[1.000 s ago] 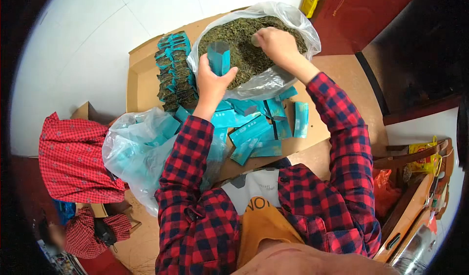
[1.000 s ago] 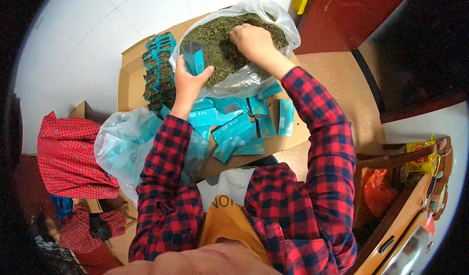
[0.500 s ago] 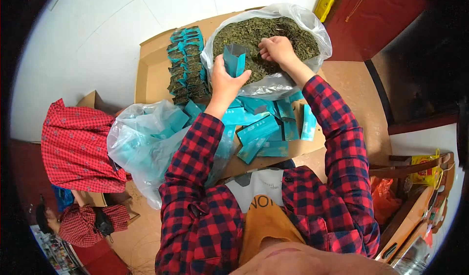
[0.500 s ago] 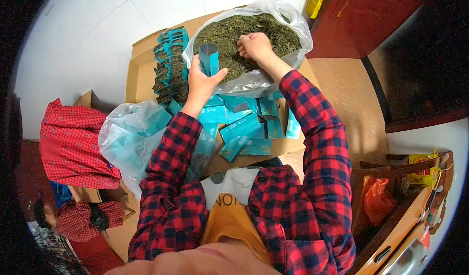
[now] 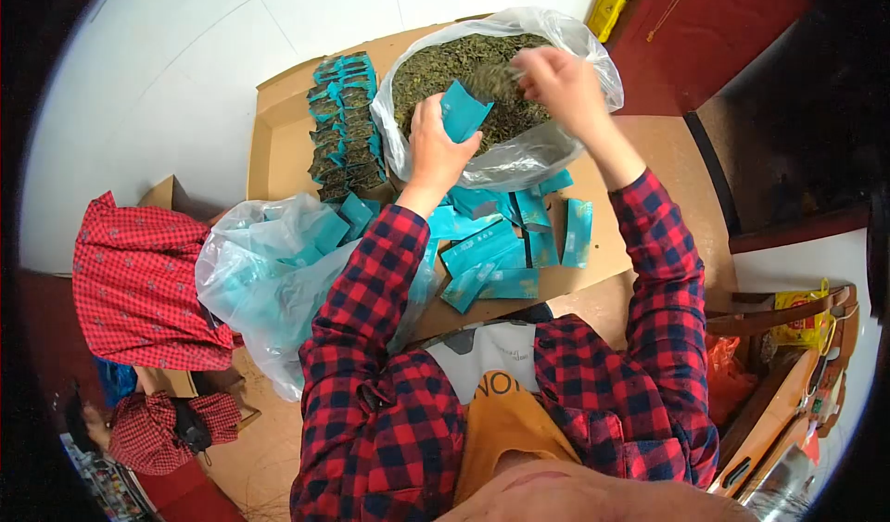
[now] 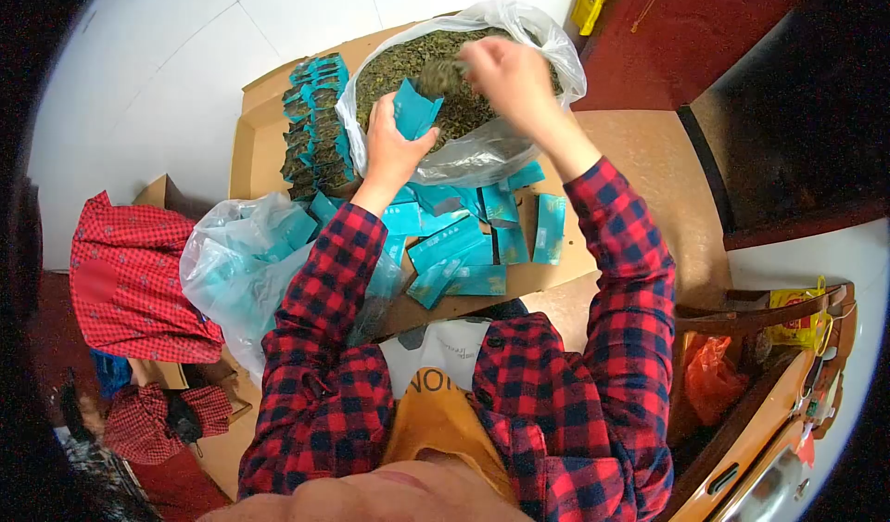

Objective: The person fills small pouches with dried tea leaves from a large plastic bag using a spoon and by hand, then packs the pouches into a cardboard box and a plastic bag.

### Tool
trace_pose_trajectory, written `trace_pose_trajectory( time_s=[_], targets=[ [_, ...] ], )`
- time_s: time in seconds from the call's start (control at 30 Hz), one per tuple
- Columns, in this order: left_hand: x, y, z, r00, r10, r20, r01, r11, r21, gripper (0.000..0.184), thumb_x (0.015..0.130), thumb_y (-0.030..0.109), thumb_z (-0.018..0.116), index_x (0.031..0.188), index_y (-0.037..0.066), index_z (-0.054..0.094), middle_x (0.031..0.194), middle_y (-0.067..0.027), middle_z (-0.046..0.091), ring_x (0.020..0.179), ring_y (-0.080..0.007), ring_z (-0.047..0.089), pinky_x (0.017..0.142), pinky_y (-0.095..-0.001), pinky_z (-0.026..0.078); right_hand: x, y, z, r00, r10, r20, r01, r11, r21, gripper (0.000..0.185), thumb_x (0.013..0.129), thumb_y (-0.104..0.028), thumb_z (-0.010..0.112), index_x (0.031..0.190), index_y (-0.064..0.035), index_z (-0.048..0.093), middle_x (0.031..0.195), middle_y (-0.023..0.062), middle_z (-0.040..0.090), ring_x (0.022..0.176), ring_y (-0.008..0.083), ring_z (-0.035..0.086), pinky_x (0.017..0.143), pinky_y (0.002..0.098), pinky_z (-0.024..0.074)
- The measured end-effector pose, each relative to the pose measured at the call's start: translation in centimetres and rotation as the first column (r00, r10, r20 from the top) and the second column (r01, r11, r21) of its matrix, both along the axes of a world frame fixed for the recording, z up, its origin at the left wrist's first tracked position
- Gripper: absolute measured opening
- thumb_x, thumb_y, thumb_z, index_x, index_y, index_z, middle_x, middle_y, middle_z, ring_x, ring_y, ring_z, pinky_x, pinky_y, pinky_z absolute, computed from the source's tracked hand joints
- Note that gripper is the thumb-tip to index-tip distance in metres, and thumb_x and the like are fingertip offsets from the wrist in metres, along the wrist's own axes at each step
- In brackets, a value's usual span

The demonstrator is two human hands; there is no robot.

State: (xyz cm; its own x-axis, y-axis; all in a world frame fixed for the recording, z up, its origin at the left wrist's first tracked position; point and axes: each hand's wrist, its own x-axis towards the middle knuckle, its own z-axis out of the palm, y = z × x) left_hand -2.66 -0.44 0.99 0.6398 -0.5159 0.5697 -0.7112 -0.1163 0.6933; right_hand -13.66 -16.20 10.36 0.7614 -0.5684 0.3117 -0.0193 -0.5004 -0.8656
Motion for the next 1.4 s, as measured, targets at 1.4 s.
trace_pose_trajectory(
  time_s=[1.4],
  targets=[
    [1.6, -0.1, -1.3, 0.936, -0.195, -0.294, 0.182, 0.981, -0.071, 0.062, 0.070, 0.020, 0.085, 0.117, -0.001, 0.051, 0.110, -0.0132, 0.057, 0.099, -0.0254, 0.058, 0.086, -0.0365, 0.048, 1.2, -3.2, -2.7, 0.996, -0.025, -0.081, 0.056, 0.916, 0.397, 0.028, 0.093, -0.022, 0.055, 0.086, 0.0024, 0.068, 0.070, 0.0058, 0.064, 0.057, 0.0124, 0.062, 0.050, 0.0242, 0.0511]
  ],
)
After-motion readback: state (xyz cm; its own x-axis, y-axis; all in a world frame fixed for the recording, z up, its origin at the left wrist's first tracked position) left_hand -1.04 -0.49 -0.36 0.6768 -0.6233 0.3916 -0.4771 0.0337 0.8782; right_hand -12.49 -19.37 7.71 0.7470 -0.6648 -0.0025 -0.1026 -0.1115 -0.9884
